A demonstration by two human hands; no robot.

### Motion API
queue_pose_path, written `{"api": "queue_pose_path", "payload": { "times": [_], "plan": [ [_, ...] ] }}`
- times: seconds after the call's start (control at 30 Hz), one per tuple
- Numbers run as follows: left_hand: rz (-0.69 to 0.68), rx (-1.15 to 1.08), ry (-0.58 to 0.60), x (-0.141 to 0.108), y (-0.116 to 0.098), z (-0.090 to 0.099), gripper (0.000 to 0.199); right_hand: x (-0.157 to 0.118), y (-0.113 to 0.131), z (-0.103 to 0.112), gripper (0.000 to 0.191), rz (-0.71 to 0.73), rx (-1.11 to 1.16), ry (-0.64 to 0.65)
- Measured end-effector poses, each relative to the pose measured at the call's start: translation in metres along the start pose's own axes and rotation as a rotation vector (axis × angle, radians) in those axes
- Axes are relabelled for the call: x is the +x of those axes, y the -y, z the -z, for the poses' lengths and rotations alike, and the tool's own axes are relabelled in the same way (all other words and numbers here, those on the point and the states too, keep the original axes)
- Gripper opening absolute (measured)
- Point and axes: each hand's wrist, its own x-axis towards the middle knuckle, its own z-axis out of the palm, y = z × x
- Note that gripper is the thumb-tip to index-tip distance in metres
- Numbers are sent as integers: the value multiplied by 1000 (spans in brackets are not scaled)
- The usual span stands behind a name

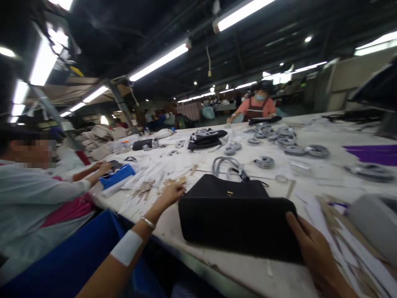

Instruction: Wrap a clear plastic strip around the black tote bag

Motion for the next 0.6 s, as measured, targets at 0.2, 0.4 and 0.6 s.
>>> {"api": "queue_pose_path", "payload": {
  "times": [0.2, 0.4, 0.6],
  "plan": [
    [-498, 135, -80, -15, -66, -3, 34, 4, 5, -6, 62, -16, 115, 95],
    [-580, 450, 216, -31, -119, -68, 60, -23, 16, 4, 61, 108, 57, -3],
    [-581, 479, 166, -20, -105, -68, 52, -65, 12, 15, 67, -181, 612, -10]
  ]
}}
